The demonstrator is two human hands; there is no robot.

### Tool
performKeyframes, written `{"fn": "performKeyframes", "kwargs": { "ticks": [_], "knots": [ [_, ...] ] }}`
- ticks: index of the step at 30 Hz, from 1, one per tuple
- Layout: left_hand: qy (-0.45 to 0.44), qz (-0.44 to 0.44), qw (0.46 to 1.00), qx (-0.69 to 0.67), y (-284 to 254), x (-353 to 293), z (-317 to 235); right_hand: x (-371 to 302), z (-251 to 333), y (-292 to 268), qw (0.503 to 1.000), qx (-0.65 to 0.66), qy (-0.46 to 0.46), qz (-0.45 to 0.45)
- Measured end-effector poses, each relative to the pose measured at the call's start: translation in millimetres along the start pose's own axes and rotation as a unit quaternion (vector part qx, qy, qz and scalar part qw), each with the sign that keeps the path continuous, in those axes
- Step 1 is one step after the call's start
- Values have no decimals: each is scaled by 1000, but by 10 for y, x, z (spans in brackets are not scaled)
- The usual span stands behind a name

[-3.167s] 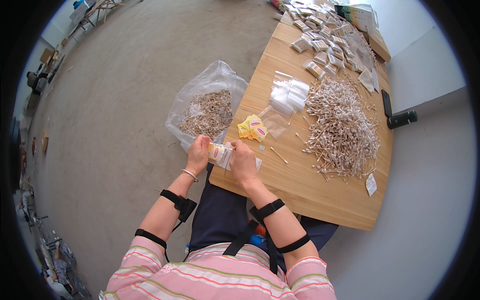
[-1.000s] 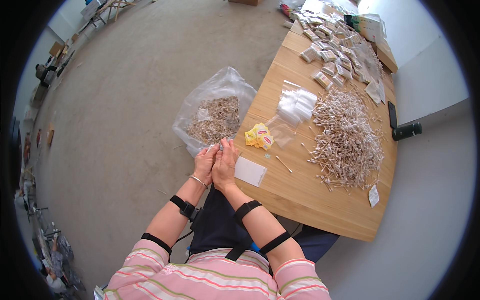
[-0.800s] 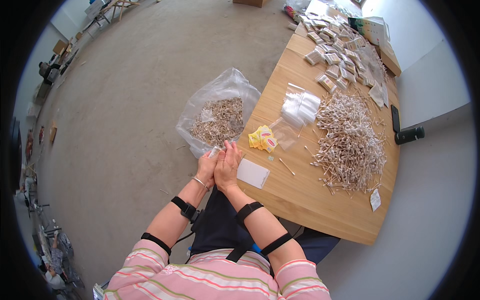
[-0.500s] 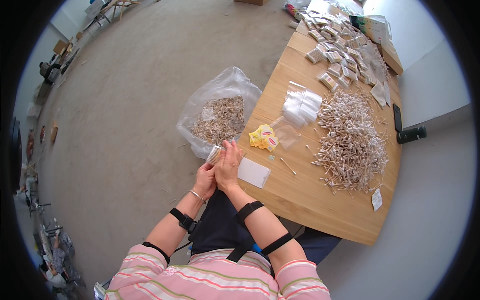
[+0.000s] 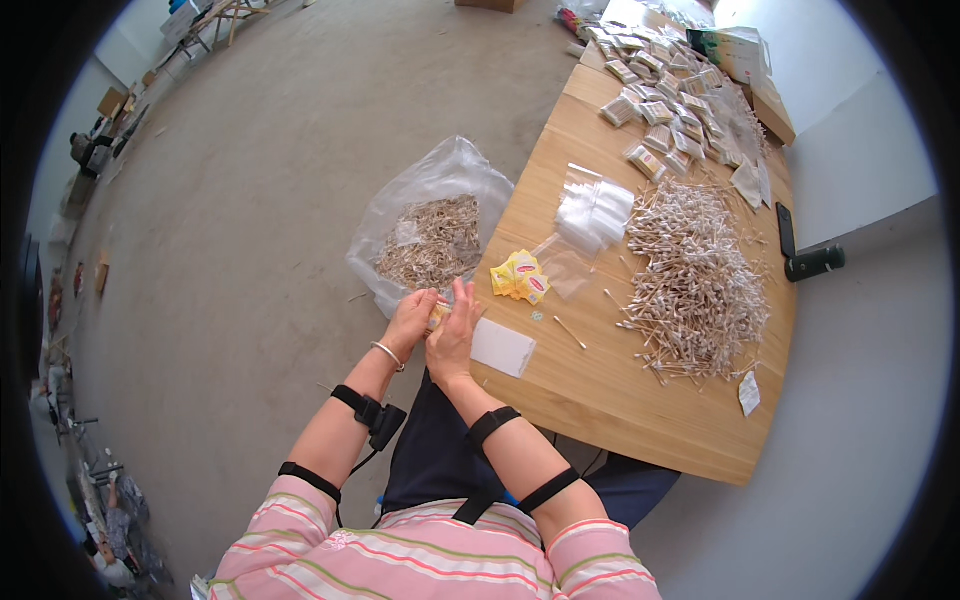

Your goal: Counting and packaging cotton swabs into small transparent plastic bags.

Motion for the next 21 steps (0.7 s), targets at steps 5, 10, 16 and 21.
{"fn": "performKeyframes", "kwargs": {
  "ticks": [5,10,16,21],
  "knots": [
    [20,14,999,31,61,115,41,20,7,10,998,-50,-19,-36],
    [56,9,998,9,-110,112,-64,13,81,194,997,-66,-25,-31],
    [149,-148,977,45,-882,-308,-648,77,434,531,995,-82,-60,7],
    [167,-165,972,16,-561,-669,-995,308,-22,265,968,208,119,81]
  ]
}}
Point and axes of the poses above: each hand's wrist, its own x-axis towards the middle knuckle, its own y-axis out of the palm, z = x × y, the point moved 10 cm from there along x, towards the middle knuckle, and after that the axes turned 6 degrees about x, right-handed, at the moved point
